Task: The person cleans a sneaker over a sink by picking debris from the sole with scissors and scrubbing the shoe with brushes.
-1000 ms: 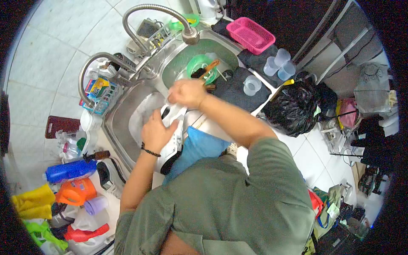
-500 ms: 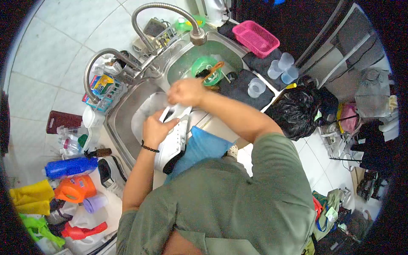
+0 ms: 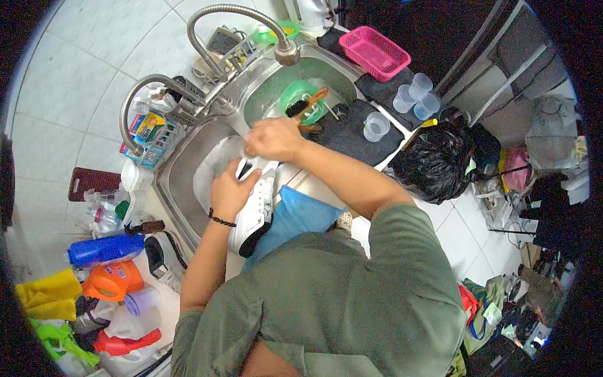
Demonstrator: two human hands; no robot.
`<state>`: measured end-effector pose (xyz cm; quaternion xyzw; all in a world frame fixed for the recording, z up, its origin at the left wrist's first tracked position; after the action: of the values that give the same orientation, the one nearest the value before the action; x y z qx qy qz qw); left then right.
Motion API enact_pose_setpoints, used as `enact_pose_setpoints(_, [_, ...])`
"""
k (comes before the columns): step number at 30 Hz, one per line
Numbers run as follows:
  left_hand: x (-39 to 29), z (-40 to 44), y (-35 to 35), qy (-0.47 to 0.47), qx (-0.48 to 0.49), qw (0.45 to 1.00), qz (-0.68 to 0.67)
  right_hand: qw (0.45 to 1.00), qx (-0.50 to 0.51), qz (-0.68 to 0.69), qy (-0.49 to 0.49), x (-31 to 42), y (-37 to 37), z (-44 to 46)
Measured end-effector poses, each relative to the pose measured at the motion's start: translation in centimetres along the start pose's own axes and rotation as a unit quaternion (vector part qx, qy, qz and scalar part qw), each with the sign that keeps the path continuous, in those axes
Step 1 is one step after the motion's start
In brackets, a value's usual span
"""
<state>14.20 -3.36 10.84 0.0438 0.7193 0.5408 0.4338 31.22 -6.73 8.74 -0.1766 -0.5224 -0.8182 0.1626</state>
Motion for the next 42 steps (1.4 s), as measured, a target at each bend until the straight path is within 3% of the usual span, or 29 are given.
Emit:
enact_pose_setpoints(3, [-0.5,-0.3,0.4,0.023,0.016,1.0,0.006,0.979,0.102,-0.023,-0.177,-5.5,0.6,-0.5])
enact_pose_setpoints(4, [-0.5,-0.2,0.5,0.021,0.012,1.0,0.011,0.99,0.035,-0.017,-0.133,-5.2,0.8,0.3])
enact_pose_setpoints(7, [-0.5,0.1,0.3,0.051,0.034,0.998,0.003,0.998,-0.001,-0.026,-0.061,-0.1,-1.0,0.5])
enact_pose_setpoints(8, [-0.4,0.0,0.3,0.066,0.048,0.997,-0.002,0.997,-0.023,0.057,-0.04,-0.4,-0.5,-0.2])
enact_pose_setpoints(11, [-0.7,-0.3,0.4,0.013,0.0,1.0,0.018,0.975,0.165,-0.065,-0.135,-6.1,-0.1,0.5])
enact_pose_setpoints(12, [-0.9,0.0,0.4,0.007,-0.004,1.0,0.026,0.99,0.08,-0.058,-0.097,-5.3,0.5,1.0])
enact_pose_setpoints(15, [-0.8,0.0,0.3,0.006,-0.002,0.999,0.04,0.997,0.067,-0.034,0.003,0.7,0.4,0.8])
enact_pose_setpoints(16, [-0.6,-0.1,0.2,0.012,0.002,0.999,0.04,0.997,0.045,0.038,-0.045,-1.6,-0.3,0.3])
enact_pose_setpoints(17, [-0.5,-0.1,0.1,0.017,0.003,0.999,0.038,0.99,0.099,-0.018,-0.098,-4.8,-1.1,0.0])
enact_pose_setpoints(19, [-0.4,-0.3,0.1,0.006,-0.009,0.999,0.045,0.974,0.187,-0.087,-0.095,-6.4,0.3,0.5])
enact_pose_setpoints(21, [-0.8,0.0,0.0,0.008,-0.01,0.998,0.054,0.996,0.044,-0.012,-0.081,-2.8,0.7,1.0])
enact_pose_setpoints(23, [-1.0,-0.2,0.2,0.03,0.005,0.997,0.072,0.997,0.007,0.08,-0.002,-0.7,-1.0,-0.2])
enact_pose_setpoints(25, [-1.0,-0.2,0.1,0.018,-0.004,0.998,0.059,0.988,0.105,0.005,-0.114,-5.2,-1.1,-0.2])
enact_pose_setpoints(26, [-0.9,-0.3,0.2,0.011,-0.008,0.998,0.054,0.969,0.172,-0.129,-0.118,-7.5,-1.2,0.6])
enact_pose_setpoints(29, [-0.9,0.0,0.2,0.008,0.017,0.999,0.03,1.0,0.019,0.005,0.008,-1.6,1.1,1.9])
enact_pose_setpoints(30, [-0.1,0.3,0.0,-0.006,0.041,0.999,-0.026,0.997,0.067,0.0,0.028,1.4,1.8,1.8])
enact_pose_setpoints(33, [2.4,0.6,-0.1,-0.021,0.097,0.982,-0.162,0.988,0.142,-0.008,-0.061,-2.5,2.0,0.9])
enact_pose_setpoints(34, [2.5,0.4,-0.1,-0.01,0.103,0.976,-0.19,0.96,0.224,-0.069,-0.15,-4.8,1.7,1.3])
enact_pose_setpoints(37, [2.7,0.8,-0.7,-0.053,0.074,0.981,-0.17,0.992,0.113,-0.049,0.014,0.5,0.0,2.1])
enact_pose_setpoints(38, [2.8,0.9,-0.9,-0.079,0.056,0.985,-0.145,0.989,0.138,-0.028,0.037,2.7,0.1,2.4])
enact_pose_setpoints(41, [3.0,0.2,-0.9,0.028,0.055,0.977,-0.205,0.988,0.154,0.013,0.019,-1.7,-0.2,3.0])
enact_pose_setpoints(42, [3.0,0.2,-0.9,0.017,0.047,0.976,-0.21,0.965,0.255,0.007,-0.053,-3.0,-0.8,3.3])
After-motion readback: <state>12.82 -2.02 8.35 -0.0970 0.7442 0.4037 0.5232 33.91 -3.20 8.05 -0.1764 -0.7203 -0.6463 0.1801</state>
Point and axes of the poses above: each hand's wrist, its own z-axis towards the middle knuckle, its own y-axis out of the back of the hand, x = y × z, the point moved 6 cm from there along z, towards the middle knuckle, and after that the axes turned 4 degrees about -z, right-handed, at the moved point
